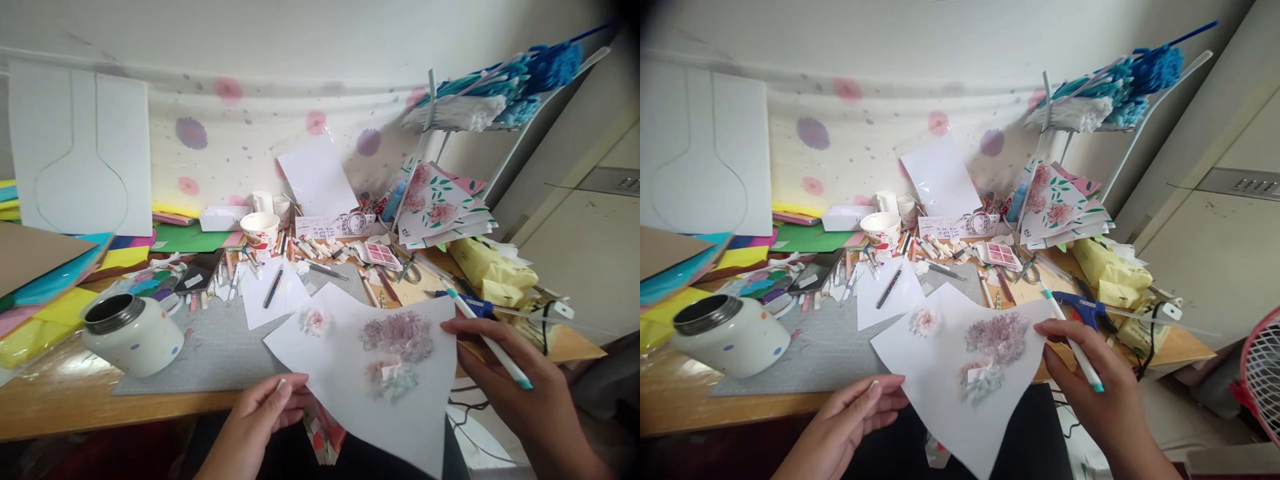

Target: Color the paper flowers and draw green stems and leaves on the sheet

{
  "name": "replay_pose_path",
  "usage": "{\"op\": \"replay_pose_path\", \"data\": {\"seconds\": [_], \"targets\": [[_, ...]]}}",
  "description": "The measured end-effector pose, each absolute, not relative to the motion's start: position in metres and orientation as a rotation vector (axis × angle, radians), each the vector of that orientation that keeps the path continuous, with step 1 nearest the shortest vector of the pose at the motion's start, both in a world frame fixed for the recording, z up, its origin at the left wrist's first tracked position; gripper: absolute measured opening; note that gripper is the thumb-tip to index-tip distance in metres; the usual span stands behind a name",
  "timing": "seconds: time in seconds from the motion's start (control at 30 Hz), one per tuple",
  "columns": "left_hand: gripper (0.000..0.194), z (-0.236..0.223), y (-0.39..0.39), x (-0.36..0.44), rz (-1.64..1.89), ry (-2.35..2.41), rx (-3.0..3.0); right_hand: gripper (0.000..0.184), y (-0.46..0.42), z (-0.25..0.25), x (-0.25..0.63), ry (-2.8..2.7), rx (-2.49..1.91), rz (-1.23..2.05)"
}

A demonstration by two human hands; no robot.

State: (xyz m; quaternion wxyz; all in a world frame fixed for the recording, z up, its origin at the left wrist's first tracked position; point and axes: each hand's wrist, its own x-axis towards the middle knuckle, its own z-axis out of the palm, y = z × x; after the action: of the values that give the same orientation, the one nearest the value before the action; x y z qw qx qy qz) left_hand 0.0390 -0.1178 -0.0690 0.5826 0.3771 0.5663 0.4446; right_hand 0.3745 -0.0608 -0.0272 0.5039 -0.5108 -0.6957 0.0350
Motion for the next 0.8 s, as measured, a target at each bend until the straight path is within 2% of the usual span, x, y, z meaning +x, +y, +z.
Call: {"op": "replay_pose_path", "data": {"seconds": [0.17,0.4,0.47,0.63,0.8], "targets": [[0.06,-0.047,-0.087,0.036,1.155,1.398,1.136,0.025,-0.082,-0.028,0.378,-1.89,-1.107,-0.092],[0.039,-0.031,-0.03,-0.003,1.266,1.445,1.382,0.047,-0.088,-0.056,0.341,-1.944,-0.948,-0.059],[0.032,-0.03,-0.004,-0.012,1.299,1.491,1.334,0.045,-0.084,-0.067,0.321,-1.955,-0.964,0.013],[0.035,-0.024,0.058,-0.018,1.28,1.605,1.192,0.044,-0.069,-0.09,0.271,-2.121,-0.849,0.245],[0.035,-0.028,0.083,-0.026,1.229,1.724,1.256,0.053,-0.059,-0.084,0.261,-2.218,-0.837,0.471]]}}
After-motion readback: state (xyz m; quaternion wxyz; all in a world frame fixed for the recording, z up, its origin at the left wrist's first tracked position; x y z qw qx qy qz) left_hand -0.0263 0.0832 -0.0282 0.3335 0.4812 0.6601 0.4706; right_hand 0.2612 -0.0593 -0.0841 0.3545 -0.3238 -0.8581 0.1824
